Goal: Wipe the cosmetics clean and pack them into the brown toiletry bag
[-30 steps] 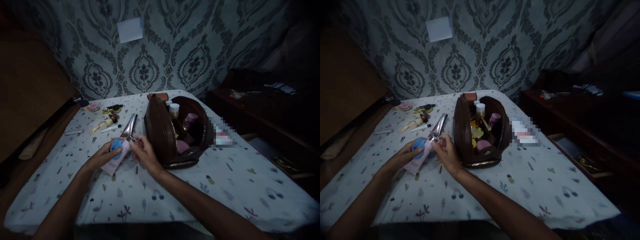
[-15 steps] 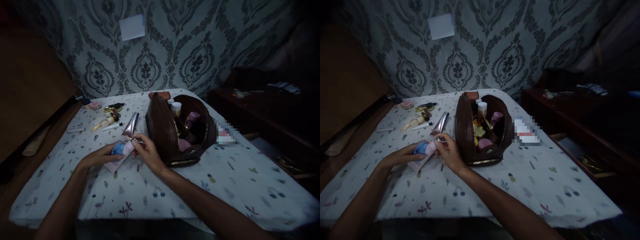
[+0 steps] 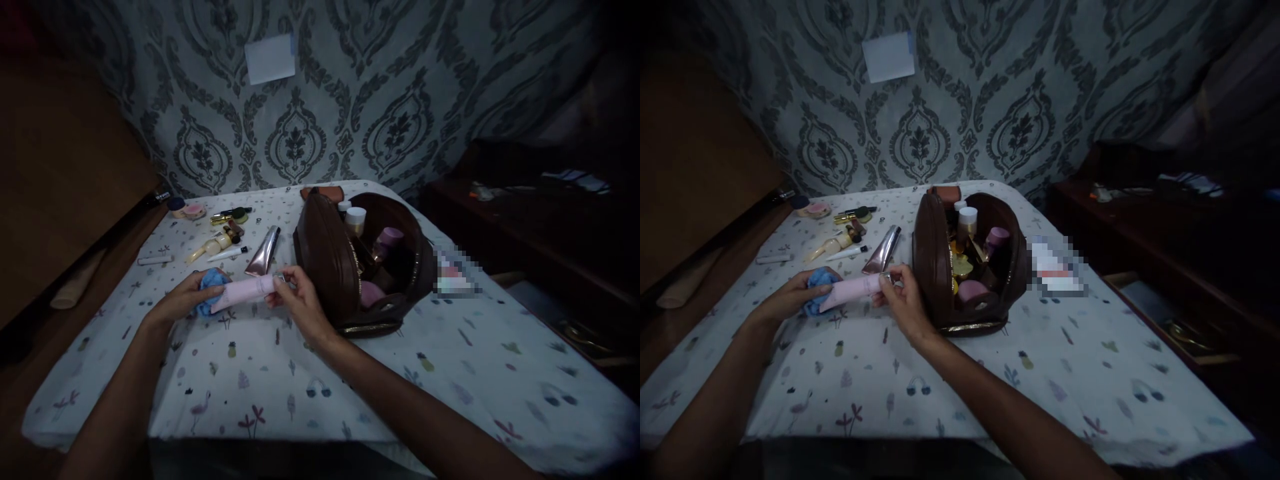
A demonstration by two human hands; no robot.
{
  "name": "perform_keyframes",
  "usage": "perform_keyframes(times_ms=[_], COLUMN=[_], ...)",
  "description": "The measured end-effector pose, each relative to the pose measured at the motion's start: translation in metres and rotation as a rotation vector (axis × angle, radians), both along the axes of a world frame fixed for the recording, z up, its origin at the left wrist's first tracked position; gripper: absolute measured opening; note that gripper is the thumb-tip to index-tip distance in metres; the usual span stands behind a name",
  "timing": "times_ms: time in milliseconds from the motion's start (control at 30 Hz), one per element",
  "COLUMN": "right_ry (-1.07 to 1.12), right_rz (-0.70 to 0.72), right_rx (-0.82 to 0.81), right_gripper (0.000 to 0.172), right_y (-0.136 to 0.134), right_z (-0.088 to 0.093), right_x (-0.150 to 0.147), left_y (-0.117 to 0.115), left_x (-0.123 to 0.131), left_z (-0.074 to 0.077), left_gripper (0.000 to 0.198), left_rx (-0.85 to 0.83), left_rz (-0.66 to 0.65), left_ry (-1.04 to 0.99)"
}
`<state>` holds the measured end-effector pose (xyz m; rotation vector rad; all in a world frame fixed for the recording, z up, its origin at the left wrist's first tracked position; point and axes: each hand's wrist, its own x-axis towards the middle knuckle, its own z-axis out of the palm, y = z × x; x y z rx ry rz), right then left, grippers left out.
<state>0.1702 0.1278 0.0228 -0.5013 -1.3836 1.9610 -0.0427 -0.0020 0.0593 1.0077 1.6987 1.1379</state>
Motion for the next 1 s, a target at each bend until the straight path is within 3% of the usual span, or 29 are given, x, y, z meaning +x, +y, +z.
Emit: perform_keyframes(times_ms=[200,400,667,767,867,1000], right_ry=[-0.055,-0.145,-0.184,-0.164,-0.139,-0.140], right_rz=[0.066,0.269,0.552,0.513,0.446,0.403], right_rx=[0.002,-0.109,-0.349,-0.375,-0.364,-0.343], right_gripper=[0.037,0.043,0.034,0.033,0.035,0.038], right_y=[-0.002,-0.007,-0.012,-0.014,-0.016,-0.017], right_z=[-0.001,-0.001,0.010,0.008,0.006,0.000], right_x=[0.002,0.000,0.007,0.007,0.005,0.003], left_y=[0.006,0.013,0.022,0.021,0.016,0.013], left_x=[0.005,0.008,0.012,0.010,0.010,0.020], left_z=[-0.003,-0.003,-0.013,-0.017,-0.018,-0.017], left_gripper=[0.058,0.059,0.060,0.050,0.040,0.040], left_rx=[0.134,0.237,0.338,0.386,0.385,0.418], left_rz=[0.316,0.552,0.717,0.774,0.831,0.681], left_ry=[-0.094,-0.093,-0.061,0.083,0.360,0.714])
